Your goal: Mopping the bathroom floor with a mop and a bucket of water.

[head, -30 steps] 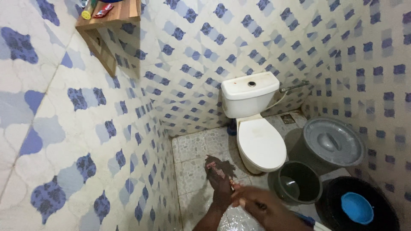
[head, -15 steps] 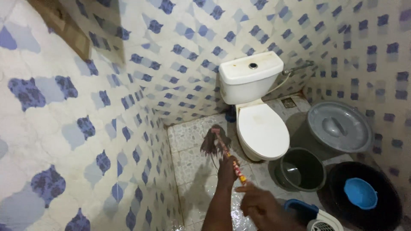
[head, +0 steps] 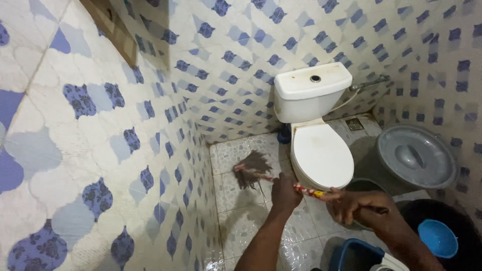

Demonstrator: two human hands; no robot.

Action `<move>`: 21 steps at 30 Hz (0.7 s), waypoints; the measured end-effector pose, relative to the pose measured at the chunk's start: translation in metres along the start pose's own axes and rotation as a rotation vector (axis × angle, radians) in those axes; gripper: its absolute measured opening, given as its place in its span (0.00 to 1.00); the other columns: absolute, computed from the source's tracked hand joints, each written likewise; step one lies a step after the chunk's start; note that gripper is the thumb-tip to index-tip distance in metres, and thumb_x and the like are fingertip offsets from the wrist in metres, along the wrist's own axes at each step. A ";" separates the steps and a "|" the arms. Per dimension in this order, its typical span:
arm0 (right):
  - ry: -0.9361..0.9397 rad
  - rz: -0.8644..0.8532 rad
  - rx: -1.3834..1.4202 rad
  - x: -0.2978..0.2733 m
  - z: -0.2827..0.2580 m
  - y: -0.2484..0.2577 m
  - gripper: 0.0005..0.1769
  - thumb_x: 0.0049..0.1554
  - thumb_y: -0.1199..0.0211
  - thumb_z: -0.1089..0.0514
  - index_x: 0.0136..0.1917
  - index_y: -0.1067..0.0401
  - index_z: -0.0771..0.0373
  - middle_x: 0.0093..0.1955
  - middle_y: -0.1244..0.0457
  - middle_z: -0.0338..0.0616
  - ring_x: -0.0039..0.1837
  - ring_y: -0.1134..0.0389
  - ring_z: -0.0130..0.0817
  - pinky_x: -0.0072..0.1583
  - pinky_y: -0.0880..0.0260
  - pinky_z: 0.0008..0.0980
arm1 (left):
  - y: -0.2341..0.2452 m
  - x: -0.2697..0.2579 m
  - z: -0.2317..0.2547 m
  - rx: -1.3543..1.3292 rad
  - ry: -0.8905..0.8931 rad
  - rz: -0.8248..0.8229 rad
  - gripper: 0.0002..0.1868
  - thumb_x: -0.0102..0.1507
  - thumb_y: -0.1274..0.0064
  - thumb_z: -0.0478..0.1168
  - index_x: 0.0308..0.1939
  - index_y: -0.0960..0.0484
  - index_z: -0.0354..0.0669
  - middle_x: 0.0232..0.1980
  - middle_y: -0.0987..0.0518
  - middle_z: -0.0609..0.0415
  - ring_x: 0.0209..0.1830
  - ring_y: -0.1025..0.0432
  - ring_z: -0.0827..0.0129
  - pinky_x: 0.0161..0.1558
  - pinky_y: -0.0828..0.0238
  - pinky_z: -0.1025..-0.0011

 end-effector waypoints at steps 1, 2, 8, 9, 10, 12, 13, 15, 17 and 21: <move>-0.035 0.042 0.092 0.002 -0.004 -0.001 0.15 0.58 0.42 0.63 0.31 0.27 0.72 0.38 0.30 0.57 0.44 0.28 0.45 0.49 0.27 0.44 | 0.005 -0.003 -0.003 0.027 0.015 0.009 0.16 0.58 0.34 0.43 0.43 0.19 0.37 0.57 0.30 0.38 0.52 0.29 0.45 0.51 0.27 0.53; -0.032 0.037 0.089 0.008 0.015 -0.013 0.15 0.58 0.42 0.63 0.31 0.27 0.72 0.38 0.30 0.57 0.44 0.28 0.45 0.49 0.27 0.44 | 0.008 0.000 -0.025 0.026 0.016 0.016 0.16 0.58 0.34 0.43 0.43 0.19 0.37 0.57 0.30 0.38 0.52 0.29 0.45 0.51 0.27 0.53; -0.033 0.003 0.057 0.054 0.088 -0.085 0.11 0.60 0.41 0.71 0.37 0.25 0.74 0.53 0.29 0.50 0.59 0.35 0.54 0.60 0.34 0.54 | 0.018 0.039 -0.126 0.183 0.084 0.044 0.14 0.57 0.35 0.42 0.44 0.19 0.45 0.58 0.29 0.44 0.59 0.31 0.47 0.56 0.32 0.46; -0.073 0.030 0.022 0.065 0.088 -0.094 0.12 0.60 0.42 0.71 0.35 0.25 0.73 0.51 0.29 0.48 0.55 0.32 0.52 0.63 0.36 0.53 | 0.023 0.043 -0.140 0.197 0.113 0.077 0.13 0.58 0.36 0.43 0.45 0.19 0.47 0.59 0.29 0.45 0.61 0.32 0.46 0.58 0.35 0.42; -0.113 0.055 -0.013 0.076 0.087 -0.103 0.13 0.59 0.42 0.70 0.33 0.26 0.73 0.49 0.29 0.46 0.52 0.29 0.50 0.66 0.37 0.52 | 0.027 0.046 -0.154 0.211 0.141 0.110 0.12 0.59 0.37 0.43 0.45 0.18 0.49 0.61 0.29 0.47 0.63 0.33 0.45 0.61 0.38 0.38; -0.039 0.035 -0.103 0.099 0.092 -0.119 0.16 0.59 0.43 0.69 0.29 0.29 0.71 0.41 0.30 0.48 0.54 0.28 0.46 0.68 0.37 0.49 | 0.033 0.062 -0.182 0.227 0.177 0.087 0.13 0.60 0.38 0.43 0.47 0.19 0.50 0.61 0.28 0.47 0.64 0.34 0.46 0.62 0.39 0.38; 0.035 0.015 -0.197 0.109 0.089 -0.124 0.19 0.58 0.43 0.68 0.25 0.31 0.70 0.34 0.30 0.50 0.56 0.26 0.41 0.71 0.36 0.46 | 0.034 0.071 -0.194 0.238 0.213 0.064 0.14 0.60 0.38 0.44 0.48 0.20 0.51 0.62 0.27 0.47 0.65 0.35 0.46 0.63 0.41 0.37; 0.022 0.062 -0.170 0.115 0.097 -0.124 0.19 0.57 0.42 0.68 0.25 0.31 0.70 0.32 0.31 0.50 0.56 0.26 0.41 0.69 0.34 0.47 | 0.030 0.075 -0.200 0.242 0.225 0.065 0.14 0.60 0.40 0.45 0.49 0.20 0.51 0.62 0.27 0.46 0.65 0.36 0.45 0.63 0.41 0.37; 0.008 0.114 -0.134 0.115 0.095 -0.126 0.18 0.56 0.41 0.69 0.24 0.31 0.70 0.31 0.31 0.50 0.55 0.27 0.41 0.66 0.32 0.48 | 0.037 0.066 -0.198 0.255 0.237 0.060 0.15 0.60 0.41 0.46 0.50 0.20 0.50 0.61 0.28 0.45 0.65 0.36 0.45 0.62 0.41 0.37; 0.036 0.295 -0.116 0.084 0.058 -0.106 0.16 0.55 0.40 0.67 0.26 0.30 0.70 0.30 0.31 0.49 0.42 0.29 0.40 0.59 0.34 0.41 | 0.057 0.036 -0.153 0.258 0.079 0.218 0.19 0.65 0.46 0.55 0.42 0.18 0.43 0.55 0.25 0.41 0.59 0.33 0.44 0.59 0.38 0.40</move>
Point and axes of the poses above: each hand's wrist, its own x-axis towards the middle knuckle, its own y-axis out of the back of the hand, z = x × y, the point moved 10 cm from there along x, towards the middle knuckle
